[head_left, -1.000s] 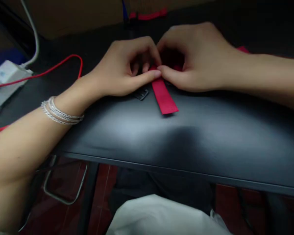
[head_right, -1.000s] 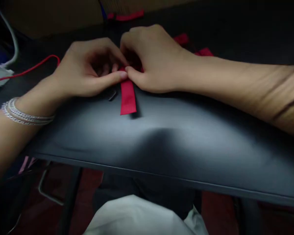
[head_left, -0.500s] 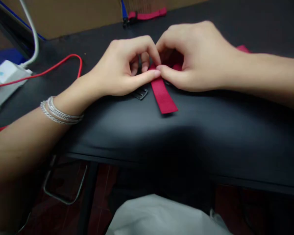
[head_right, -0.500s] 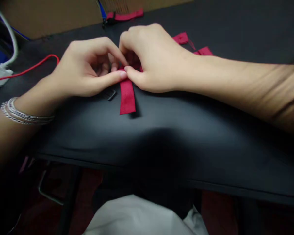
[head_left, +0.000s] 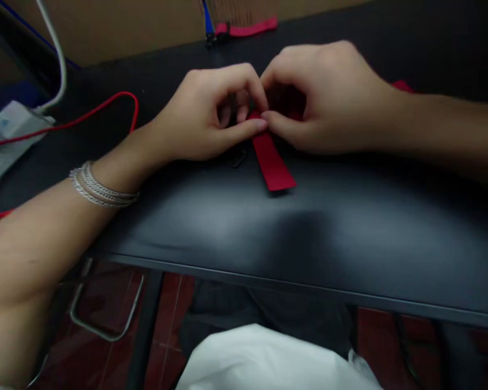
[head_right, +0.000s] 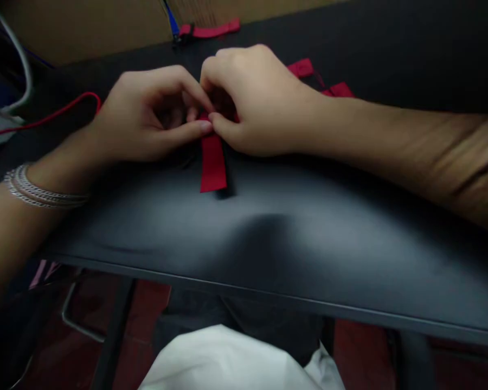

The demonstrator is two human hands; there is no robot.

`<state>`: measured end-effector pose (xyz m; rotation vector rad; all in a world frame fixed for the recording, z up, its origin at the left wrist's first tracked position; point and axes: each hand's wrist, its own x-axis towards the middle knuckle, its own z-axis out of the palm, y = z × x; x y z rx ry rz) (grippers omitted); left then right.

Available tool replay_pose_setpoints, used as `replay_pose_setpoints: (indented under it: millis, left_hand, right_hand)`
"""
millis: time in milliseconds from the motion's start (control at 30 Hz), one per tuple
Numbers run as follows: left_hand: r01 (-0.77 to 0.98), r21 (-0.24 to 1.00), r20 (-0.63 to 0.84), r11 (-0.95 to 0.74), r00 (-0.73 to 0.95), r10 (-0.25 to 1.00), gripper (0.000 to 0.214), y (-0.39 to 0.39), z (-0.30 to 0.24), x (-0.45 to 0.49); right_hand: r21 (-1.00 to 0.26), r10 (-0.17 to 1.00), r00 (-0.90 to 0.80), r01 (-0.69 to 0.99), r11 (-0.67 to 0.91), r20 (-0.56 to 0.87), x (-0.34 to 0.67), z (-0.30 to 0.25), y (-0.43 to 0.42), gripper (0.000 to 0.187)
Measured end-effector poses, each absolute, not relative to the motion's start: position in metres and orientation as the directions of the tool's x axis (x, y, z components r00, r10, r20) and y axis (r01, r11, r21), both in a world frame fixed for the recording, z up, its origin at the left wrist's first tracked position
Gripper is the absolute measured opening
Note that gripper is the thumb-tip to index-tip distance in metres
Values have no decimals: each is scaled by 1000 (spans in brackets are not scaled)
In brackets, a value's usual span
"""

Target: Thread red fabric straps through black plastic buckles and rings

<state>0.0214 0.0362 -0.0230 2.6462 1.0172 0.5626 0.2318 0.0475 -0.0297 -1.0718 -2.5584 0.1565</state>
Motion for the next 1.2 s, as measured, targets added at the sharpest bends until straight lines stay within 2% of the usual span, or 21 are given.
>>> replay_pose_setpoints:
  millis: [300,433,533,767,1200]
  left_hand:
    - [604,323,262,-729,683,682,56,36,-23,22]
    - [589,351,261,-728,685,680,47,36,-23,22]
    - [587,348,260,-730,688,677,44,36,-23,22]
    - [604,306,252,-736,694,675,55,35,-22,22]
    - [584,371,263,-722,679,685,48,36,-23,22]
  right_hand:
    - [-246,691,-652,647,722,313,233,-32,49,24]
    - [-230,725,-633,689,688,273,231,-30,47,25]
    - [-237,708,-645,668,705,287,232,-30,47,25]
    - [-226,703,-649,667,710,292,232,-32,50,26]
    - [-242,712,-642,671,701,285,232,-29,45,23]
